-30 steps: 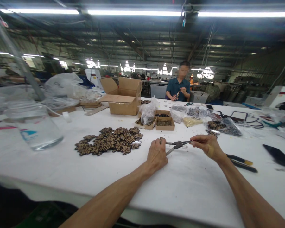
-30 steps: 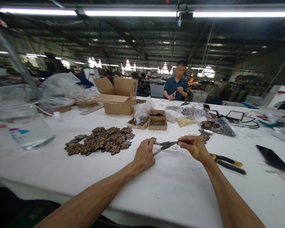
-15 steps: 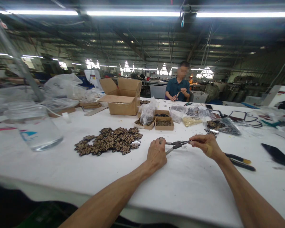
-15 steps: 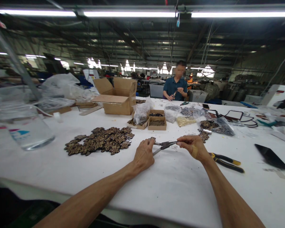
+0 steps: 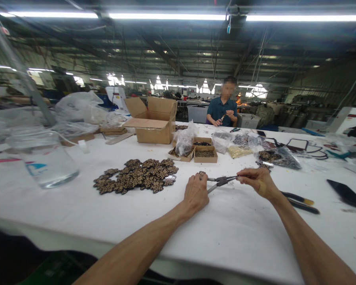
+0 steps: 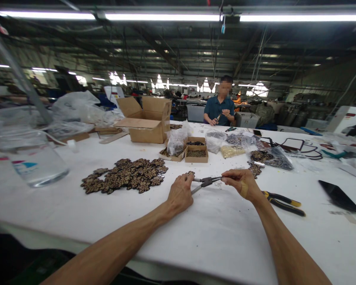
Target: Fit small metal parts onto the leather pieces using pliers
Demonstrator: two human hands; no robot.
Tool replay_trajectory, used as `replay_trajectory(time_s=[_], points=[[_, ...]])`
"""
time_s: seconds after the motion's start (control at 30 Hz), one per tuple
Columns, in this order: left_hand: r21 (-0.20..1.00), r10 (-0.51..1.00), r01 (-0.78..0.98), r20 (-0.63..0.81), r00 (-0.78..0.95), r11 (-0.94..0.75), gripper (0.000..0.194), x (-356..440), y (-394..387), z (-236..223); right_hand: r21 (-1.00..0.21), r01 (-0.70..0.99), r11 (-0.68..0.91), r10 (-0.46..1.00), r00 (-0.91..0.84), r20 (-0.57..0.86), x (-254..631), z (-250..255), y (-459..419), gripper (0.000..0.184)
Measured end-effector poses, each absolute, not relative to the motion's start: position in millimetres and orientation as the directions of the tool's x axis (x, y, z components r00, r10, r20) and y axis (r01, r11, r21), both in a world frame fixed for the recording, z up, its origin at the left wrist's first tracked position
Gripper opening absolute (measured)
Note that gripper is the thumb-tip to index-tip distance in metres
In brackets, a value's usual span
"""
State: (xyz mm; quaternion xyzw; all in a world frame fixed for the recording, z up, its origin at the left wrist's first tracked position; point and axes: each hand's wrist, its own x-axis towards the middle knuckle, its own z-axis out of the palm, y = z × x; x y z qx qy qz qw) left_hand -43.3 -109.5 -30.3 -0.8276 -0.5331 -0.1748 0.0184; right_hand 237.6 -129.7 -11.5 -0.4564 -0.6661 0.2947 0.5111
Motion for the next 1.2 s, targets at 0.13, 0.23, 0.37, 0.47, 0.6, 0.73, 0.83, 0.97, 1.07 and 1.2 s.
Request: replay_trajectory(time_s=[0.13,0.23,0.37,0.47,0.6,0.73,0.83,0.97,1.07,1.2], points=[[0.142,0.882,0.891,0.273,0.384,-0.431,0.063,-43,-110,-28,-0.857,0.307,0.414,0.908,-0.077,0.411,240,-15,-127,0.033],[0.095,0.876,0.892,0.262,0.406,-0.442,0.060,-43,-109,-27,-0.865,0.318,0.388,0.921,-0.096,0.377,245,-20,-123,0.033],[0.044,0.867,0.886,0.234,0.440,-0.462,0.050,-42,-105,-30,-0.879,0.362,0.311,0.949,-0.160,0.270,252,-30,-118,0.033],[0.081,0.868,0.872,0.181,0.463,-0.482,0.048,-42,-102,-33,-0.844,0.444,0.300,0.951,-0.207,0.229,256,-35,-115,0.030],[0.135,0.842,0.833,0.149,0.518,-0.536,0.049,-44,-99,-35,-0.751,0.572,0.329,0.943,-0.246,0.225,259,-39,-112,0.023],[0.140,0.844,0.834,0.152,0.514,-0.533,0.053,-47,-95,-34,-0.683,0.638,0.355,0.935,-0.260,0.243,262,-42,-111,0.018],[0.157,0.847,0.837,0.198,0.493,-0.524,0.055,-49,-92,-33,-0.666,0.659,0.350,0.936,-0.275,0.220,264,-43,-110,0.021],[0.176,0.848,0.839,0.245,0.469,-0.515,0.057,-49,-92,-30,-0.644,0.701,0.306,0.951,-0.253,0.177,273,-43,-108,0.026],[0.202,0.858,0.844,0.260,0.442,-0.496,0.057,-49,-94,-27,-0.667,0.692,0.275,0.961,-0.213,0.175,279,-44,-108,0.026],[0.226,0.866,0.847,0.269,0.421,-0.481,0.057,-48,-93,-27,-0.711,0.649,0.270,0.963,-0.197,0.186,271,-49,-109,0.029]])
